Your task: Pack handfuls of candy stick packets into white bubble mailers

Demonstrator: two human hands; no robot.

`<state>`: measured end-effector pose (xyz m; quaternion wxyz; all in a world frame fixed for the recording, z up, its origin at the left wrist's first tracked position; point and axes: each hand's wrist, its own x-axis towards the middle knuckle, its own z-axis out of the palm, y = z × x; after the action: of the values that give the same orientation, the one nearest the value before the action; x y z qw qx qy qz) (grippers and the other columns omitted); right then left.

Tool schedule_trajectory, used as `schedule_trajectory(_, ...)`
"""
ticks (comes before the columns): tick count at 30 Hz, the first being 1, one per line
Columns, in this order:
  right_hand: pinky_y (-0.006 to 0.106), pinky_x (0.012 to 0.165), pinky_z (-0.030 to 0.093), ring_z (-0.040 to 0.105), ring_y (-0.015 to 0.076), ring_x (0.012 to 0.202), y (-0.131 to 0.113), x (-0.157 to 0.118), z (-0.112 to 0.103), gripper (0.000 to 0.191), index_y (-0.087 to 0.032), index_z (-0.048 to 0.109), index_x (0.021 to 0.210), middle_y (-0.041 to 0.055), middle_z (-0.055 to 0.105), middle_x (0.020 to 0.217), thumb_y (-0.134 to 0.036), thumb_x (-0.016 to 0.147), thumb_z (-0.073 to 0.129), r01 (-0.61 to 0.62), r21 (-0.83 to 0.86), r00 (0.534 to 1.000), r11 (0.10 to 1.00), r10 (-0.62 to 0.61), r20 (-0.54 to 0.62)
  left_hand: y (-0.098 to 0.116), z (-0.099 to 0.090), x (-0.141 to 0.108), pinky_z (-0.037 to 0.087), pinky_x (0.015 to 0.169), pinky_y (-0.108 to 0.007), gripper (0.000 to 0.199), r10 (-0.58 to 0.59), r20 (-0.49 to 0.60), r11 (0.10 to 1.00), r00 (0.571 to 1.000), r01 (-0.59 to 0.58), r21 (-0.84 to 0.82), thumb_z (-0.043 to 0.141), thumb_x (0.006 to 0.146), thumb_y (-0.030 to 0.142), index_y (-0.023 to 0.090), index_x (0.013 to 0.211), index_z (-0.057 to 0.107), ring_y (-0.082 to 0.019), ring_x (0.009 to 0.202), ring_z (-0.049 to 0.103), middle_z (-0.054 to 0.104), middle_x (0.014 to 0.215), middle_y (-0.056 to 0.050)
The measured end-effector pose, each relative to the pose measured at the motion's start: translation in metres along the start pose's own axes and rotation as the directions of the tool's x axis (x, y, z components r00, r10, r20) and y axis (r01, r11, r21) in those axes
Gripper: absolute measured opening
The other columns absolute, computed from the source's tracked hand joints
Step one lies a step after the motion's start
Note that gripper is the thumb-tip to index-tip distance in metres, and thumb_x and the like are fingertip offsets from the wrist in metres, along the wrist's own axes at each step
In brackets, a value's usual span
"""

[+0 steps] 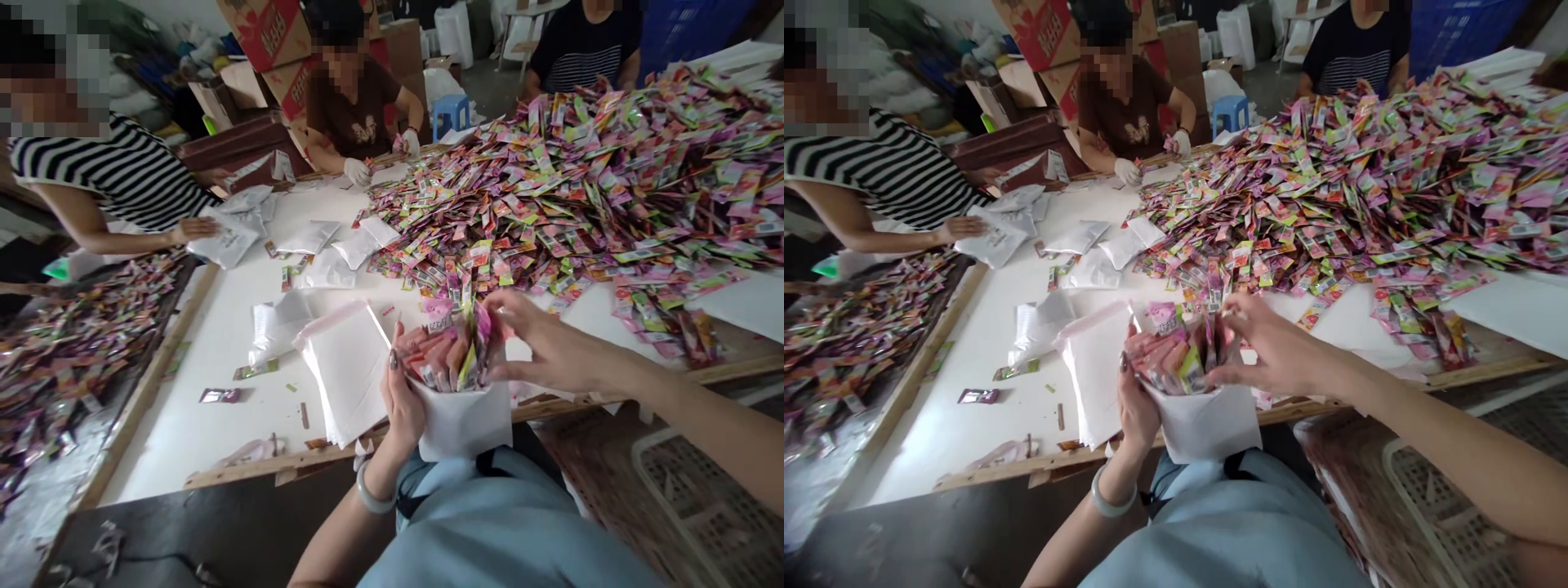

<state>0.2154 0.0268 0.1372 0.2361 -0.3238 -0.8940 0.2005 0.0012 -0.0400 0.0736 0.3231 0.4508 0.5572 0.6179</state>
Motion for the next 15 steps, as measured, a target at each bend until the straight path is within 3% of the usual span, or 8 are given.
schedule_trajectory(2,0.033,0.081,0.054,0.067,0.0219,0.093,-0.009,-0.004,0.002,0.033,-0.021,0.071,0.109,0.0092,0.069,0.110,-0.050,0.099,0.057,0.038,0.082,0.981,0.996,-0.053,0.189,0.000,-0.003,-0.010,0.036,0.124,-0.043,0.063,-0.013,0.003,1.000,1.000,0.013,0.014,0.038,0.099,0.066,0.019,0.121,0.073,-0.030,0.137,0.057,0.076,0.122,-0.011)
schedule_trajectory(5,0.031,0.073,0.053,0.070,0.0222,0.083,-0.022,-0.008,0.005,0.041,-0.020,0.075,0.099,0.0084,0.074,0.099,-0.059,0.091,0.066,0.078,0.015,0.950,0.997,-0.079,0.303,0.005,-0.005,-0.019,0.042,0.121,-0.045,0.063,-0.035,0.095,0.999,0.995,0.036,-0.013,0.041,0.099,0.065,0.018,0.126,0.072,-0.031,0.128,0.065,0.078,0.117,-0.012)
schedule_trajectory(8,0.033,0.072,0.053,0.071,0.0255,0.082,-0.024,-0.008,0.001,0.061,-0.016,0.076,0.092,0.0111,0.075,0.093,-0.074,0.077,0.072,0.076,-0.107,0.960,0.991,-0.043,0.278,0.009,-0.008,-0.022,0.042,0.122,-0.046,0.062,-0.015,0.074,0.998,0.997,0.020,-0.056,0.035,0.102,0.061,0.019,0.134,0.068,-0.029,0.122,0.069,0.079,0.114,-0.010)
schedule_trajectory(10,0.032,0.067,0.052,0.070,0.0237,0.075,-0.020,-0.008,-0.003,0.062,-0.016,0.074,0.086,0.0093,0.074,0.085,-0.076,0.074,0.073,0.082,-0.118,0.954,0.990,-0.044,0.296,0.009,-0.011,-0.024,0.042,0.122,-0.044,0.059,0.022,0.111,0.999,0.994,-0.018,-0.039,0.039,0.102,0.060,0.018,0.131,0.070,-0.028,0.124,0.068,0.078,0.118,-0.010)
schedule_trajectory(12,0.031,0.064,0.050,0.067,0.0211,0.070,-0.015,-0.008,-0.006,0.058,-0.017,0.073,0.081,0.0067,0.072,0.079,-0.075,0.075,0.073,0.118,-0.101,0.949,0.988,-0.083,0.303,0.007,-0.013,-0.027,0.050,0.115,-0.043,0.060,0.021,0.122,0.999,0.992,-0.015,-0.046,0.042,0.101,0.061,0.018,0.132,0.069,-0.029,0.122,0.069,0.076,0.124,-0.012)
schedule_trajectory(15,0.035,0.072,0.054,0.068,0.0247,0.084,-0.014,-0.010,-0.012,0.055,-0.019,0.074,0.090,0.0102,0.072,0.091,-0.073,0.083,0.066,0.169,-0.150,0.979,0.974,-0.148,0.141,0.003,-0.015,-0.032,0.061,0.100,-0.044,0.065,-0.040,0.042,0.990,0.998,0.045,-0.132,0.034,0.103,0.061,0.020,0.148,0.055,-0.031,0.117,0.072,0.072,0.134,-0.012)
